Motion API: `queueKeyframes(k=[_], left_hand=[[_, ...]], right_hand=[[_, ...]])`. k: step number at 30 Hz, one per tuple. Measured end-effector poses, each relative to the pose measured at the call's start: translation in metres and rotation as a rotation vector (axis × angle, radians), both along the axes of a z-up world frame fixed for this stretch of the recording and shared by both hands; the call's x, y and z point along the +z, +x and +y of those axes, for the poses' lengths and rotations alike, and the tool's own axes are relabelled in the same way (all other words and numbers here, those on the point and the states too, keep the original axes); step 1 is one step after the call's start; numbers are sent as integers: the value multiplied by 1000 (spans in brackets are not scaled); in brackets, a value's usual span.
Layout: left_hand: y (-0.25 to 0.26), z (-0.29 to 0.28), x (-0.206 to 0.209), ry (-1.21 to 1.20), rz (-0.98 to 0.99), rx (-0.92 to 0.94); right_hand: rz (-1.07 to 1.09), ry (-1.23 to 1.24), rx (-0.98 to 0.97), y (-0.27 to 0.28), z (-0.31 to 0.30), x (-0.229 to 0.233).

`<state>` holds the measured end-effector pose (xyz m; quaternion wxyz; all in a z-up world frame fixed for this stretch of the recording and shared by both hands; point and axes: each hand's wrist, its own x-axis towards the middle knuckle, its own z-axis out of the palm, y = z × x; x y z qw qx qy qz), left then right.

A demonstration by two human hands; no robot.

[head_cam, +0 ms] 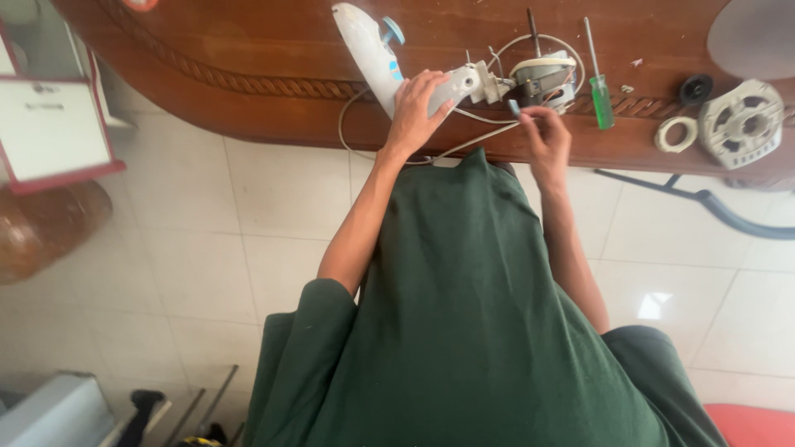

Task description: The person uses a screwdriver to remove screws from the back cover of an electric fan. They then detach the cover and set it aside, exposing the internal motor and wiring. The person continues to manipulate the fan's internal components.

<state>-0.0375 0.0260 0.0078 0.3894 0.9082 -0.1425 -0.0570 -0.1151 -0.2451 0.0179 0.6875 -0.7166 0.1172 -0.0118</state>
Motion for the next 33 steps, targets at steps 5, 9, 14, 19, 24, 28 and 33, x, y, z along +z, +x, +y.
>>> queueKeyframes(k=[5,9,14,19,24,28,33], left_hand=[[3,21,2,27,25,-156],[10,26,2,47,30,-251],[17,27,4,64,86,-283],[24,27,7,70,104,-295],[30,24,8,42,70,-285],[38,15,13,12,28,-263],[45,-4,25,55,100,-177]], right_hand=[[51,-146,9,27,53,-17],[50,-181,2,38,72,-24],[32,-198,-25,43,83,-28],[81,-233,-52,44,85,-36],[137,-1,-106,44,86,-50],[139,21,-144,48,84,-58],[93,-48,-171,52,87,-61]])
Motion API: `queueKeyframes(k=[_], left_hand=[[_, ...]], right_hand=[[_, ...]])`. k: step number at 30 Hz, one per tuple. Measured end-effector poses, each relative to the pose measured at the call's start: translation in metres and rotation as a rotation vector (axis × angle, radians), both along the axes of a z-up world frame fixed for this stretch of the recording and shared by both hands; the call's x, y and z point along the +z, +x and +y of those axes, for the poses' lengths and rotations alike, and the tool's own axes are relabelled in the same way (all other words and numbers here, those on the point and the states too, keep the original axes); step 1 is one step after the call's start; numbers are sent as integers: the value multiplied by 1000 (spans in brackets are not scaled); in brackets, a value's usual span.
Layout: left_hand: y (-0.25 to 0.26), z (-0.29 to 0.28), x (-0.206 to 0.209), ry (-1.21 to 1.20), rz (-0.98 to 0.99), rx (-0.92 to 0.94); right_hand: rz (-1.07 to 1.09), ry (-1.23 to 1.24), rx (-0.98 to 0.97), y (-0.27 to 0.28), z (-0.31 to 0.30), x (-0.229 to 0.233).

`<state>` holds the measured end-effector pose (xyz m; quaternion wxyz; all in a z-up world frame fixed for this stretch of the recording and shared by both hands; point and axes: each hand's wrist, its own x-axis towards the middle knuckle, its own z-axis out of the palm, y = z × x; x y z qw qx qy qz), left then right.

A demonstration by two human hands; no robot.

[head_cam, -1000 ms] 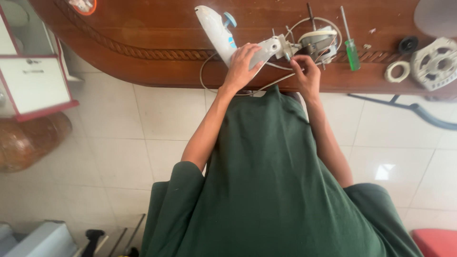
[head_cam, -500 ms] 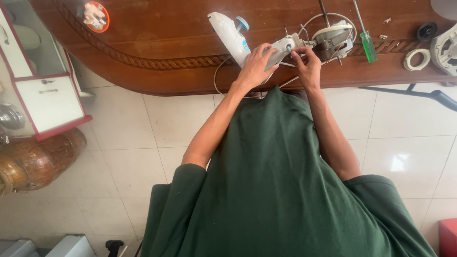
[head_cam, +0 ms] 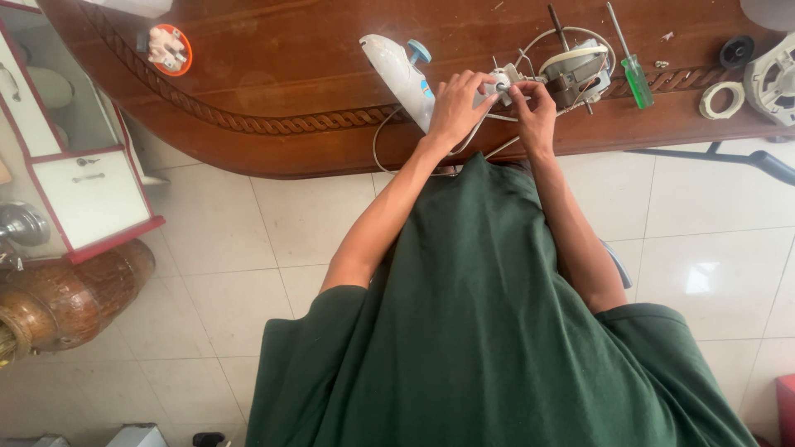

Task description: The person uses a screwdriver to remove screws from the back cover of an electric fan. They then detach the cover and set it aside, exposing the internal motor and wiring. The person continues to manipulate the fan's internal components.

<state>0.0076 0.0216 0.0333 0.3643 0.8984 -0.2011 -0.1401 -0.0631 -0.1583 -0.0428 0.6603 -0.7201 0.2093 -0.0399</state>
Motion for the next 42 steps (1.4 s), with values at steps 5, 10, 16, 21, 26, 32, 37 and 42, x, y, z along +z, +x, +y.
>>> queueKeyframes(k=[5,10,16,21,26,32,37,42], left_hand=[[-2,-14,4,-230,182,94],[-20,-22,-5,-299,219,185],[-40,-22,-32,-397,208,157],[-51,-34,-54,-365,241,196],[-58,-50,-66,-418,258,275],[-64,-66,-63,-441,271,429],[-75,-73,-55,-429,274,545],[-84,-84,-51,-489,282,632]], right_hand=[[-29,-32,43,-2,7,4],[-81,17,47,3,9,19],[-67,-57,110,8,11,39],[-82,-170,221,12,2,55],[-192,-333,421,16,-21,76],[-223,-509,589,30,-37,89],[-274,-508,705,38,-46,85],[-352,-515,805,49,-58,78]])
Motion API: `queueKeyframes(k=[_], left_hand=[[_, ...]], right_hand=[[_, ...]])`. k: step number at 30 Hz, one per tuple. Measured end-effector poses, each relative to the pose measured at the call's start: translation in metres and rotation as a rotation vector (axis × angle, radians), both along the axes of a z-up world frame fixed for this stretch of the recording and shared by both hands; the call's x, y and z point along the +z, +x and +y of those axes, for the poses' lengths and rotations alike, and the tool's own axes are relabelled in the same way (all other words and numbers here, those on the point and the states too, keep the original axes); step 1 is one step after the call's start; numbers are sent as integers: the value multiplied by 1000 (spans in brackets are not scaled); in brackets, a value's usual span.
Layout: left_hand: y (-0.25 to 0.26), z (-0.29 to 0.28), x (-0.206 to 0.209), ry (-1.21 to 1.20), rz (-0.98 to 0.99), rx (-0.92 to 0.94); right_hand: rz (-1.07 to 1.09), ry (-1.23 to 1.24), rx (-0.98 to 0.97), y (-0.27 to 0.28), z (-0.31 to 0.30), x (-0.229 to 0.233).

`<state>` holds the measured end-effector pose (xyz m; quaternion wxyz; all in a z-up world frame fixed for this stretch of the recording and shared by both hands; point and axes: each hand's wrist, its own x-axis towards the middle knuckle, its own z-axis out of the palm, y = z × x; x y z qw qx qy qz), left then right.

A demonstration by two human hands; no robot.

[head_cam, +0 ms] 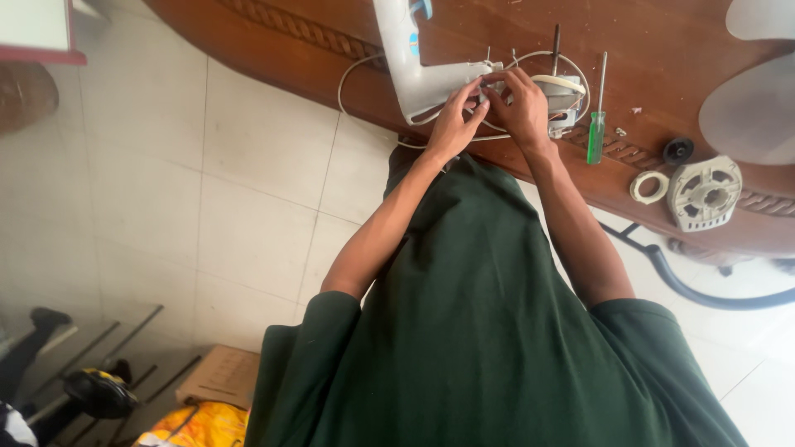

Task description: The person uses a screwdriver to remove screws from the back cover of an electric fan. They then detach the cover and set it aside, exposing the internal motor and wiring. The person continues to manipulate the fan's internal components.

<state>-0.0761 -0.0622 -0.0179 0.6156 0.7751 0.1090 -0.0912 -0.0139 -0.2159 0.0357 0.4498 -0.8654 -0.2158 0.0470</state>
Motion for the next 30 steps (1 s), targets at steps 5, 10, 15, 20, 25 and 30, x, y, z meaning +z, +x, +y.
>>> queueKeyframes(k=[5,10,15,20,25,30], left_hand=[[-7,-6,2,182,-120,29],[2,9,1,632,-275,9],[20,19,-6,841,-391,-46],[13,19,-5,794,-344,-57],[7,24,-1,757,-381,-61],[9,23,0,766,-377,-46]], right_hand=[[-117,-58,58,3,-8,-9],[-113,-76,74,11,-9,-18],[-148,-58,53,9,-6,-19],[-183,-50,66,5,-3,-14],[-159,-33,47,6,-2,-18],[-130,-29,28,6,-2,-18]])
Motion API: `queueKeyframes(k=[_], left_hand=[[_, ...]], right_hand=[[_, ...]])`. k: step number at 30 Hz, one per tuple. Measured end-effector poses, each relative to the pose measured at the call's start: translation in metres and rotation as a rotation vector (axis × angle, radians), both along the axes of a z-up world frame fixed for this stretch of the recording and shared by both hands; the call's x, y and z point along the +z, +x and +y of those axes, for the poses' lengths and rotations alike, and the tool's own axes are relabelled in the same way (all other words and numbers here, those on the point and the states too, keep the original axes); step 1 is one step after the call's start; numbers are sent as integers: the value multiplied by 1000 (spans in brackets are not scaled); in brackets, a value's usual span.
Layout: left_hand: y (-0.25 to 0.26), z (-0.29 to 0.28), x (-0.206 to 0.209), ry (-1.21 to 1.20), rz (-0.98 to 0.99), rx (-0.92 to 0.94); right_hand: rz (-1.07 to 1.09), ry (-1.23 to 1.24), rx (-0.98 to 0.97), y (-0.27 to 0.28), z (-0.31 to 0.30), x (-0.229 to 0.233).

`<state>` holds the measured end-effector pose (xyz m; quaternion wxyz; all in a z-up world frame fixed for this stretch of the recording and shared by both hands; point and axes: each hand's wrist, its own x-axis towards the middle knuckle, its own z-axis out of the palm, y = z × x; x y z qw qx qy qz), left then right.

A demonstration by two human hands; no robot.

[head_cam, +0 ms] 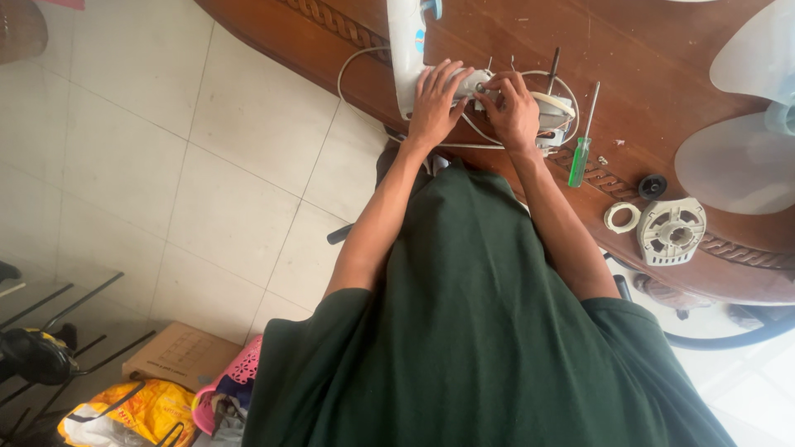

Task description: The person uses a screwdriver to remove screws from the back cover of an electric fan. They then detach the cover and set it aside, exposing the internal motor and wiring. The person continues to manipulate the fan's internal components.

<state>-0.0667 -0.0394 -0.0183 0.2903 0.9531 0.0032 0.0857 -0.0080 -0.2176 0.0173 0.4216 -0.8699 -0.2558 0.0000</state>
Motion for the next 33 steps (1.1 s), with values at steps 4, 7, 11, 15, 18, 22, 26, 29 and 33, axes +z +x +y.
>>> queueKeyframes(k=[4,7,11,15,18,22,26,29,33], left_hand=[[0,-1,-1,6,5,2],[-2,0,-1,-1,-4,1],[-1,0,1,-19,-3,-4],[-3,2,1,-30,-17,-11],[-2,1,1,-15,-7,-13],[0,1,2,-7,-6,-12],[-1,0,2,-3,-3,-8],[-1,1,2,1,-3,-8],[-1,1,1,0,-4,-8]], right_hand=[[16,-23,17,2,0,6],[-16,-30,63,0,-1,11],[-109,-21,103,0,-3,15],[-81,-20,83,-4,-2,10],[-71,-5,49,-2,-3,4],[-43,-7,23,-1,-2,-1],[-56,-15,4,-1,-2,-4],[-34,-30,-10,-1,1,0],[-56,-25,18,-1,0,9]])
